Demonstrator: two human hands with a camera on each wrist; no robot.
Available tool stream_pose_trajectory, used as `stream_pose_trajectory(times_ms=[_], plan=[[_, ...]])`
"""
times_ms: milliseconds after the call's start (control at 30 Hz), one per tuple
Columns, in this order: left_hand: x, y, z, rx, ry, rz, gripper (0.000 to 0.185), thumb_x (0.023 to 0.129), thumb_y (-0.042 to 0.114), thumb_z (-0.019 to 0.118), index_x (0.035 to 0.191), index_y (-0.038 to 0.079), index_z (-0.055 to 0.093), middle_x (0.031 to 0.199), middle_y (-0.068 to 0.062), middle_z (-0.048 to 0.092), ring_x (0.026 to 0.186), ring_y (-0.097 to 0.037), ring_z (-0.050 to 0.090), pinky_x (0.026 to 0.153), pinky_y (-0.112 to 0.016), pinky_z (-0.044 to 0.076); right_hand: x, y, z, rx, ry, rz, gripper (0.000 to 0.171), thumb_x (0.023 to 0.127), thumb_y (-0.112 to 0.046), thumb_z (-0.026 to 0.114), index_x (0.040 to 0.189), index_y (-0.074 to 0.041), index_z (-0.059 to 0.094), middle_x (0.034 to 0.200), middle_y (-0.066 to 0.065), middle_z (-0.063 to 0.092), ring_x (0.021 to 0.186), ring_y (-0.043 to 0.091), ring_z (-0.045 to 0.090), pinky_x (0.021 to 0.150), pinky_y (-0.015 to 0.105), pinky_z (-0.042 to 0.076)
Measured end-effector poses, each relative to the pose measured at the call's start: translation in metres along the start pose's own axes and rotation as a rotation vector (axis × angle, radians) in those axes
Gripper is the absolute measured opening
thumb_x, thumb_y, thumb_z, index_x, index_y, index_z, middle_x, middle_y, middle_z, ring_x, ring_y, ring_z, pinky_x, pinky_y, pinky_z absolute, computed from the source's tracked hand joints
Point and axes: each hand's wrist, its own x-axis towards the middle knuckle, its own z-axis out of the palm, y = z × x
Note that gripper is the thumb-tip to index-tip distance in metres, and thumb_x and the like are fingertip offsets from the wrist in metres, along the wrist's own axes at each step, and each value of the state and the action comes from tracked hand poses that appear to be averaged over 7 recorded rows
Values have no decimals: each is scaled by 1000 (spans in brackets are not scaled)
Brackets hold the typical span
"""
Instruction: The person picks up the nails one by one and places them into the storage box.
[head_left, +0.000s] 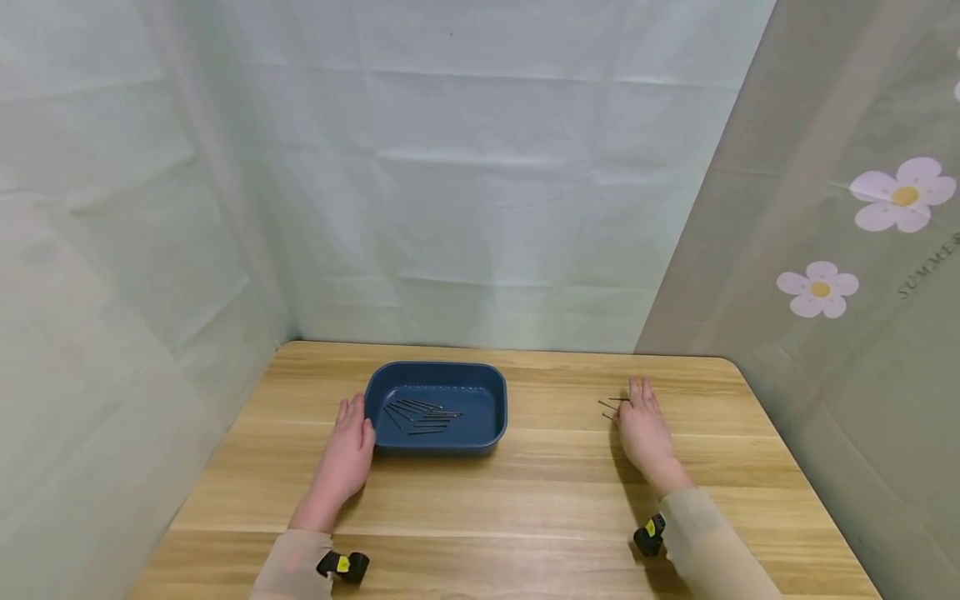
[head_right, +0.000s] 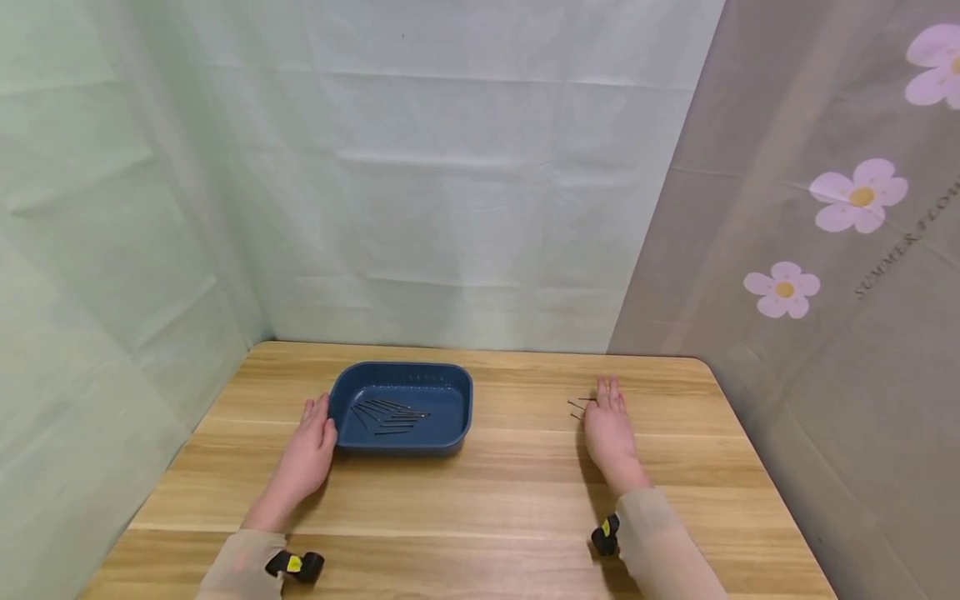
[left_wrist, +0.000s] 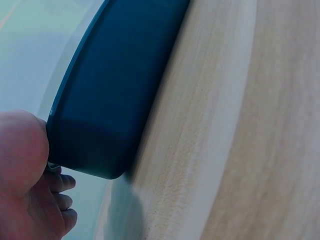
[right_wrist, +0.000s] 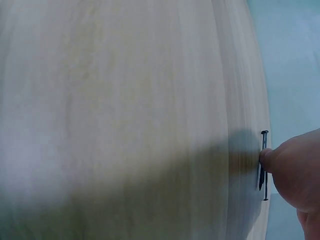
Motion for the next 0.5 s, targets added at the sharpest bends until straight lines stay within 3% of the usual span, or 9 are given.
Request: stream_pose_trajectory(times_ms=[267,500], plan=[[0,2,-2,-1,-20,-12,57,114,11,39,162,-17,23,169,-36,24,159,-53,14,126,-64,18,-1,1,3,-18,39,-38,18,102,-3,67,94,13,68,158,43,37,151,61,27,123,66,29],[0,1,-1,-8,-13,-3,57,114,10,39,161,-18,23,168,-37,24,158,-54,14,127,-64,18,-2,-2,2,-31,41,-48,16,103,2,60,90,11,63,159,44,35,150,62,27,122,66,30]])
